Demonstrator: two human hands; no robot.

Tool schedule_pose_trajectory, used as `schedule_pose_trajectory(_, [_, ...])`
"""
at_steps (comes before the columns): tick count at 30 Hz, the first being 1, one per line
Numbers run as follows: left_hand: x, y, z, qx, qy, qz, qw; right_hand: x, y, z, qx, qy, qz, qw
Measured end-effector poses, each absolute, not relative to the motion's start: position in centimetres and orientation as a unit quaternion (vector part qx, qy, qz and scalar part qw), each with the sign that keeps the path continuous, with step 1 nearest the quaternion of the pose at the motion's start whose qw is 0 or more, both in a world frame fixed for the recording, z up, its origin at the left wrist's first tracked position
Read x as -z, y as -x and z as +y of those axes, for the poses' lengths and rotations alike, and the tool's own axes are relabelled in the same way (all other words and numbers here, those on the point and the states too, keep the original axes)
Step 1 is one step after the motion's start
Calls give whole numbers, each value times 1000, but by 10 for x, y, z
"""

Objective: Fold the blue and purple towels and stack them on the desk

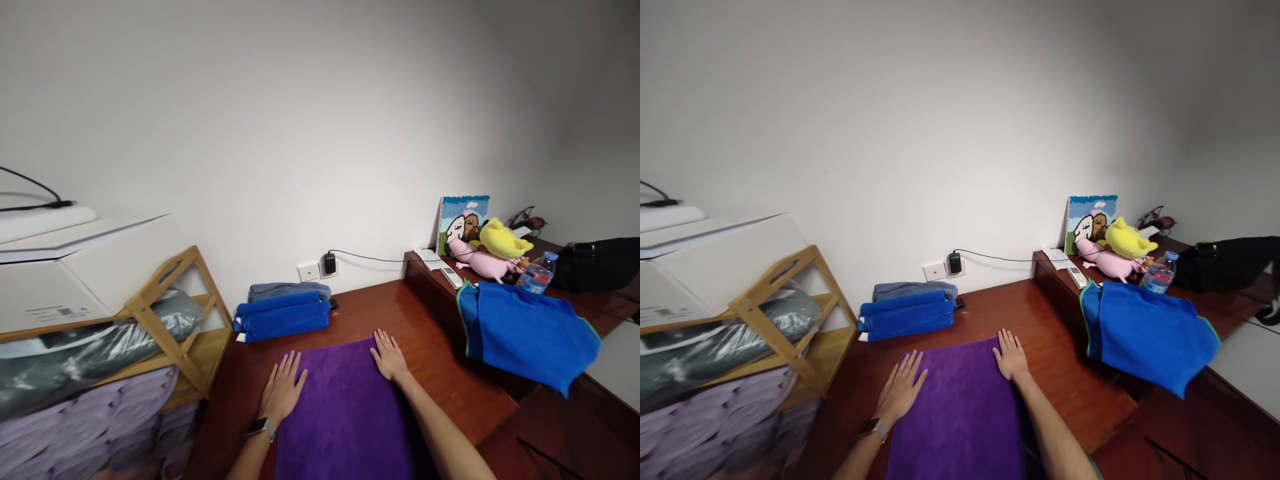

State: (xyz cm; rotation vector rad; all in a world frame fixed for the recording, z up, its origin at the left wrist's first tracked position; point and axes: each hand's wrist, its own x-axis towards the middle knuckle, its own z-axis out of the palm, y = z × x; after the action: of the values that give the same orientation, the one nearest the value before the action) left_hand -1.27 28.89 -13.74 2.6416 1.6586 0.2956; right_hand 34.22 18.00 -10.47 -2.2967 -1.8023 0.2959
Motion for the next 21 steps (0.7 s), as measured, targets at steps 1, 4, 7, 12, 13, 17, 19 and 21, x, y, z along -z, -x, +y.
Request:
schedule_pose_trajectory(1, [138, 14, 290, -100, -844, 527, 3, 104, -345, 180, -102, 778, -611, 102])
schedule_pose_trajectory(4, [137, 16, 290, -128, -849, 512, -6, 98, -344, 179, -110, 776, -613, 94])
schedule_pose_trajectory(7, [135, 25, 285, -156, -848, 506, -20, 92, -335, 173, -108, 782, -606, 94])
schedule_pose_trajectory(12, [131, 17, 259, -201, -847, 491, -33, 99, -277, 150, -53, 721, -673, 158])
schedule_pose_trajectory(13, [131, 7, 252, -206, -854, 477, -28, 103, -260, 146, -51, 693, -699, 171])
schedule_pose_trajectory(17, [138, -29, 225, -183, -884, 431, 5, 112, -210, 140, -79, 622, -756, 188])
schedule_pose_trajectory(19, [144, -30, 220, -165, -883, 440, 13, 113, -213, 141, -98, 635, -745, 181])
schedule_pose_trajectory(21, [149, -16, 222, -151, -872, 466, 13, 110, -236, 140, -105, 671, -716, 163])
